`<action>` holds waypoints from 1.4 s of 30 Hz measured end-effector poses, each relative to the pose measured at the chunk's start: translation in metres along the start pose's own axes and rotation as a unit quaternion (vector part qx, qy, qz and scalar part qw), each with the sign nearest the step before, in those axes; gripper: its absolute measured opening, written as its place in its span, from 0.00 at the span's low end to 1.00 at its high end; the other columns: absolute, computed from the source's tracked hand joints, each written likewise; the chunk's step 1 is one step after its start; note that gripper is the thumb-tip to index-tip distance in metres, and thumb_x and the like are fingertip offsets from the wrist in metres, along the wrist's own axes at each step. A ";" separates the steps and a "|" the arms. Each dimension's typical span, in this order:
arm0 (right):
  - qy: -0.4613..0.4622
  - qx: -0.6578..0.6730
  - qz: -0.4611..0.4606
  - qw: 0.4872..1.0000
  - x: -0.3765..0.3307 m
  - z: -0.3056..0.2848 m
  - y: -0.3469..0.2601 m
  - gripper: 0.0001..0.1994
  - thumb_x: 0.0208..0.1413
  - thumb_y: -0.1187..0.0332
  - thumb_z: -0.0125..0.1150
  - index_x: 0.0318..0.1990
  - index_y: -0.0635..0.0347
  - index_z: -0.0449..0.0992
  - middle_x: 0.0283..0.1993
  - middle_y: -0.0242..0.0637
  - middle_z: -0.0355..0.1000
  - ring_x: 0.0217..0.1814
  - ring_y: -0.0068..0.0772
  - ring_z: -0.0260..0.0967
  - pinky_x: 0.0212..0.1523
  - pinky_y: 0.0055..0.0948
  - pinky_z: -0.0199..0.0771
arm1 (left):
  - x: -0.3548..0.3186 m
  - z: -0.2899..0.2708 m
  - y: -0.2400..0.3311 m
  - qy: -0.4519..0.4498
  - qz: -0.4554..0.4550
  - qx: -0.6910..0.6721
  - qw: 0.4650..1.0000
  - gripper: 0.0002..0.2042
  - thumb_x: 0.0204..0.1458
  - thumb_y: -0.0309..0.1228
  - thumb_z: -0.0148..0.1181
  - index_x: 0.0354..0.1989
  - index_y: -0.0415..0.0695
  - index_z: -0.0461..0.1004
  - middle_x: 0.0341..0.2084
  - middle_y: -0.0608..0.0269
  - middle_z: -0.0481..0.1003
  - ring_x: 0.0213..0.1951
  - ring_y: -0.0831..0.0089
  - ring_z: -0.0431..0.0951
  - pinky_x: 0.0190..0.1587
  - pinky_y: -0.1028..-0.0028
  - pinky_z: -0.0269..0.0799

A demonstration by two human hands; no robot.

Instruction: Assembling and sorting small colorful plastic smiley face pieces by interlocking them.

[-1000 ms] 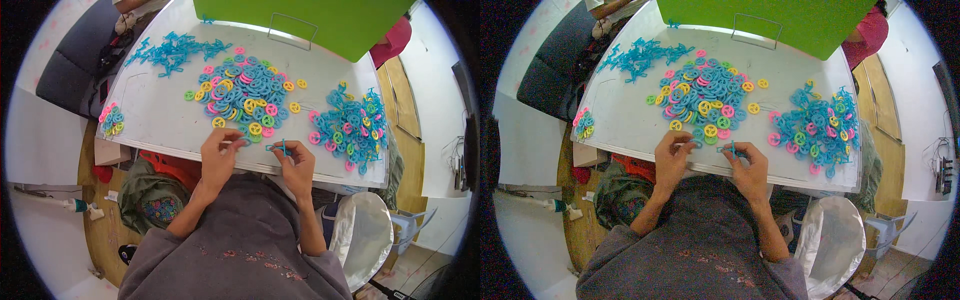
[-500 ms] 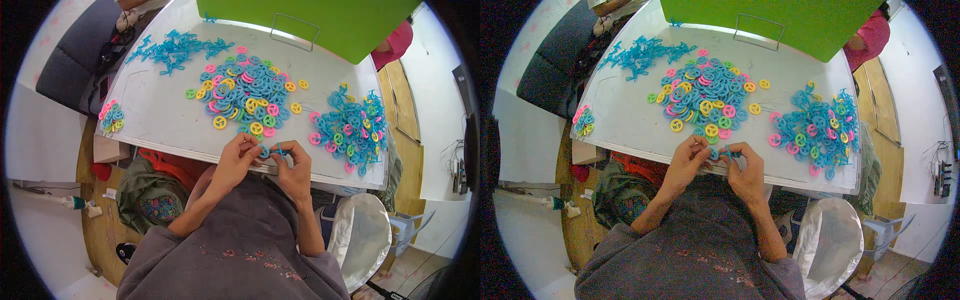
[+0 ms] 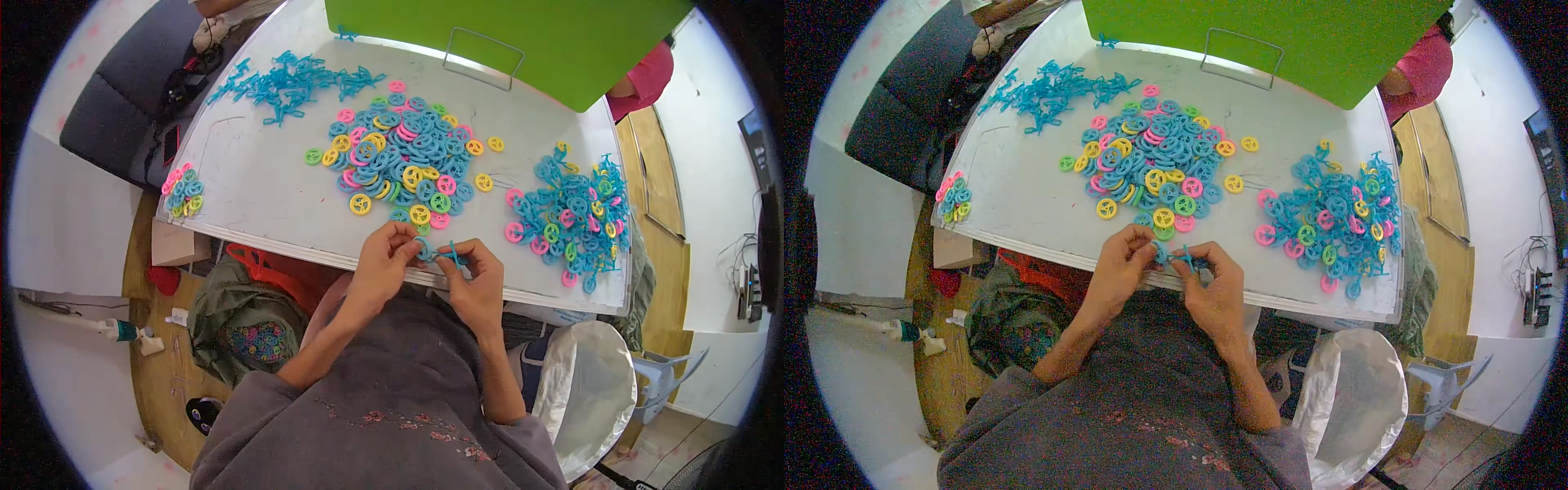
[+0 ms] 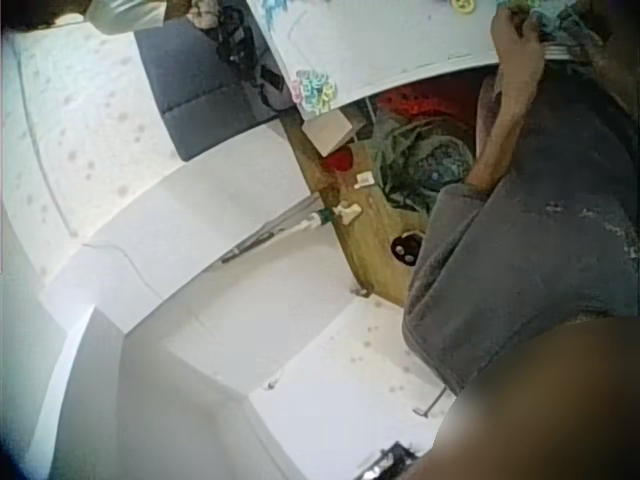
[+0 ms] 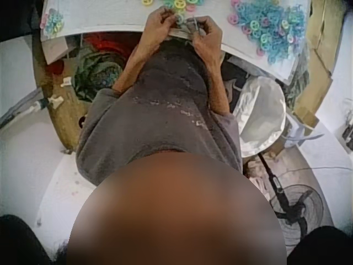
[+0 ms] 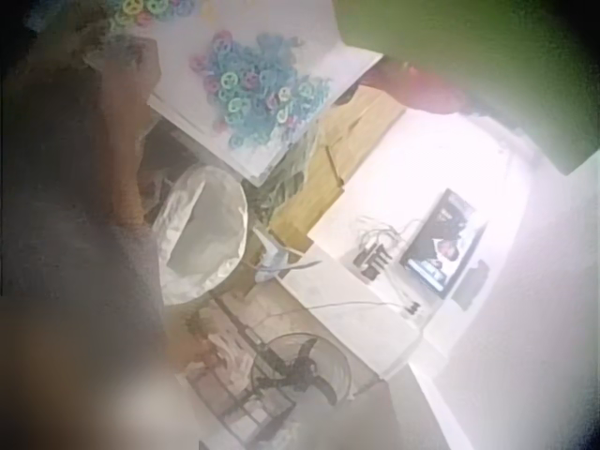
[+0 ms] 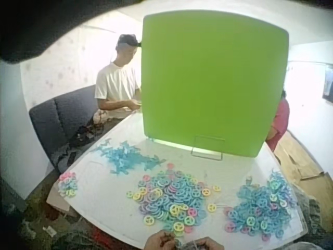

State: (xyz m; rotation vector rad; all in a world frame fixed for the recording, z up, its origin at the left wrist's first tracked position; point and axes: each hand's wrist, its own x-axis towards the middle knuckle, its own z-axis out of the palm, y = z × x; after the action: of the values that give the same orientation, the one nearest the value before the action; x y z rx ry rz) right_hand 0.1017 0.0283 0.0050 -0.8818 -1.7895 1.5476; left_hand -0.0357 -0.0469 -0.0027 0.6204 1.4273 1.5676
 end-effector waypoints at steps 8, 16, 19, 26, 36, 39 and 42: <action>0.016 0.015 0.055 0.998 0.001 0.002 -0.013 0.11 0.52 0.79 0.62 0.43 0.66 0.71 0.34 0.34 0.75 0.35 0.18 0.69 0.38 0.18 0.69 | -0.005 0.015 -0.007 0.088 0.108 0.109 0.984 0.06 0.54 0.17 0.50 0.39 0.37 0.66 0.29 0.60 0.73 0.33 0.75 0.74 0.35 0.77 0.71; 0.082 0.025 0.028 0.996 -0.003 0.017 -0.007 0.17 0.50 0.76 0.64 0.48 0.64 0.71 0.35 0.42 0.77 0.40 0.29 0.75 0.39 0.28 0.74 | -0.003 0.014 -0.002 0.118 0.154 0.061 0.979 0.04 0.53 0.20 0.56 0.34 0.35 0.68 0.27 0.57 0.75 0.30 0.75 0.76 0.32 0.74 0.72; 0.060 -0.062 -0.063 0.994 0.003 0.006 0.001 0.17 0.51 0.78 0.63 0.49 0.66 0.71 0.36 0.38 0.77 0.39 0.27 0.75 0.39 0.24 0.73 | -0.002 0.006 0.001 0.080 0.154 0.139 0.975 0.02 0.55 0.20 0.55 0.34 0.35 0.69 0.28 0.59 0.75 0.32 0.77 0.76 0.33 0.76 0.73; 0.026 -0.171 -0.106 0.979 0.005 0.003 -0.002 0.07 0.49 0.74 0.66 0.36 0.66 0.78 0.28 0.34 0.76 0.31 0.21 0.74 0.34 0.22 0.72 | -0.005 0.006 -0.002 0.071 0.113 0.025 0.991 0.03 0.56 0.19 0.53 0.38 0.34 0.71 0.30 0.60 0.75 0.34 0.77 0.76 0.36 0.77 0.77; 0.046 0.019 0.038 0.998 0.010 0.004 0.008 0.09 0.53 0.70 0.65 0.34 0.68 0.77 0.22 0.27 0.72 0.25 0.12 0.63 0.26 0.18 0.64 | -0.012 0.021 0.009 0.099 0.160 0.092 0.978 0.04 0.56 0.19 0.53 0.38 0.32 0.71 0.30 0.57 0.77 0.33 0.71 0.81 0.35 0.76 0.78; 0.024 0.006 0.042 0.999 0.012 0.001 0.004 0.08 0.52 0.70 0.65 0.34 0.68 0.77 0.22 0.26 0.70 0.25 0.11 0.61 0.25 0.18 0.62 | -0.011 0.022 0.006 0.102 0.173 0.088 0.976 0.04 0.56 0.19 0.54 0.38 0.32 0.71 0.30 0.57 0.76 0.33 0.71 0.81 0.35 0.76 0.77; 0.029 -0.031 0.064 0.997 0.008 0.003 -0.011 0.08 0.52 0.71 0.65 0.35 0.68 0.78 0.21 0.28 0.70 0.25 0.12 0.61 0.26 0.18 0.63 | -0.007 0.018 0.001 0.102 0.175 0.091 0.975 0.03 0.56 0.19 0.53 0.37 0.33 0.69 0.29 0.57 0.75 0.32 0.71 0.81 0.35 0.75 0.77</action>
State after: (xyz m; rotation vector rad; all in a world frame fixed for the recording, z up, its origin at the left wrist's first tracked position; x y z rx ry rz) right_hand 0.0933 0.0321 0.0152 -1.0794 -1.7777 1.5364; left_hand -0.0174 -0.0437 0.0031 0.8786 1.6982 1.8274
